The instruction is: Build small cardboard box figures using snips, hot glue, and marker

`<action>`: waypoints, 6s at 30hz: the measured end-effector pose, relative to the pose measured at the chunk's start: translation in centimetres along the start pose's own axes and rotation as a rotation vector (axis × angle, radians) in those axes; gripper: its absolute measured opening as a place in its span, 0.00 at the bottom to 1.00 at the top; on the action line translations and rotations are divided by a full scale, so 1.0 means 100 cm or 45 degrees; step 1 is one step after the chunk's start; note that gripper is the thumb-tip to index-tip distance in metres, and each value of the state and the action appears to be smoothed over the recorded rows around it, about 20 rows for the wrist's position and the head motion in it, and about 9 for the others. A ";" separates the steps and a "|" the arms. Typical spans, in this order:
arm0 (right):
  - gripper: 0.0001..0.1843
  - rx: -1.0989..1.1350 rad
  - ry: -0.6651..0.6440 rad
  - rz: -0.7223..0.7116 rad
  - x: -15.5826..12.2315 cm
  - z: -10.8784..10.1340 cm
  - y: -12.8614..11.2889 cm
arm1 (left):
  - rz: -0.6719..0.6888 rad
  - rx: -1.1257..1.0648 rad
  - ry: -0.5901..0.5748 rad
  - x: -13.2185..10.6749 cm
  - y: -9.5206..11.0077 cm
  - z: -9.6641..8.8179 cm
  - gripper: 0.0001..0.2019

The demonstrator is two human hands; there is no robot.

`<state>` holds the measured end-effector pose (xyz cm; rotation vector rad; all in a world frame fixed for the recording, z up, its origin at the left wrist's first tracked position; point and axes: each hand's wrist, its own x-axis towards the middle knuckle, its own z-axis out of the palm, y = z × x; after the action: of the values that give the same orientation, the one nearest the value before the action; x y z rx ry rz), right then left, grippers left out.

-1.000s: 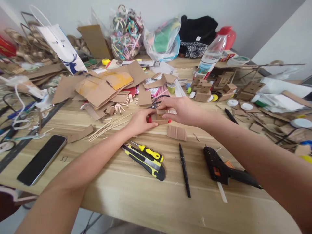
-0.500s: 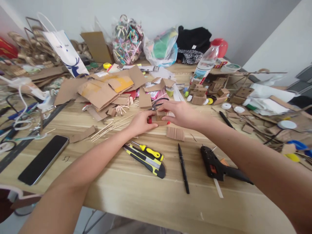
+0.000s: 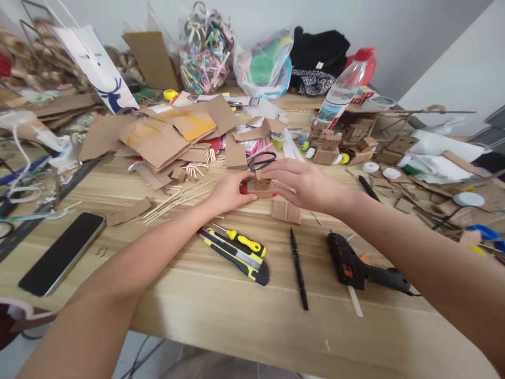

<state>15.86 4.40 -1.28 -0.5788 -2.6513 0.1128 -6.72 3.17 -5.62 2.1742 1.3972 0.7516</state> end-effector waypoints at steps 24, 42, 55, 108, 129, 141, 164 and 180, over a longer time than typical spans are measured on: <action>0.19 -0.029 0.094 -0.069 -0.005 0.014 0.003 | -0.091 -0.019 -0.006 -0.001 0.004 0.000 0.25; 0.20 -0.150 0.156 -0.158 -0.001 0.006 -0.004 | -0.017 0.010 0.047 -0.001 0.006 0.000 0.23; 0.22 -0.168 0.167 -0.124 -0.003 0.013 -0.005 | 0.001 -0.033 0.072 -0.001 0.002 0.002 0.22; 0.35 0.209 0.291 0.315 -0.009 -0.007 -0.017 | -0.064 -0.322 0.158 0.005 0.011 -0.020 0.29; 0.20 0.485 0.600 0.848 -0.078 -0.035 0.018 | 0.089 -0.397 0.085 -0.007 0.027 -0.027 0.25; 0.21 0.473 0.781 1.037 -0.137 -0.087 0.057 | 0.062 -0.350 -0.044 0.035 0.041 -0.035 0.20; 0.27 0.215 0.291 1.098 -0.084 -0.063 0.092 | -0.144 -0.348 0.063 0.135 0.073 0.012 0.22; 0.20 -0.197 -0.024 1.273 -0.060 -0.030 0.125 | -0.251 -0.306 0.129 0.141 0.053 0.000 0.22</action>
<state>26.83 13.21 -2.94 -1.8892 -2.1360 0.1956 1.65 14.04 0.58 1.8091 1.4630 0.9136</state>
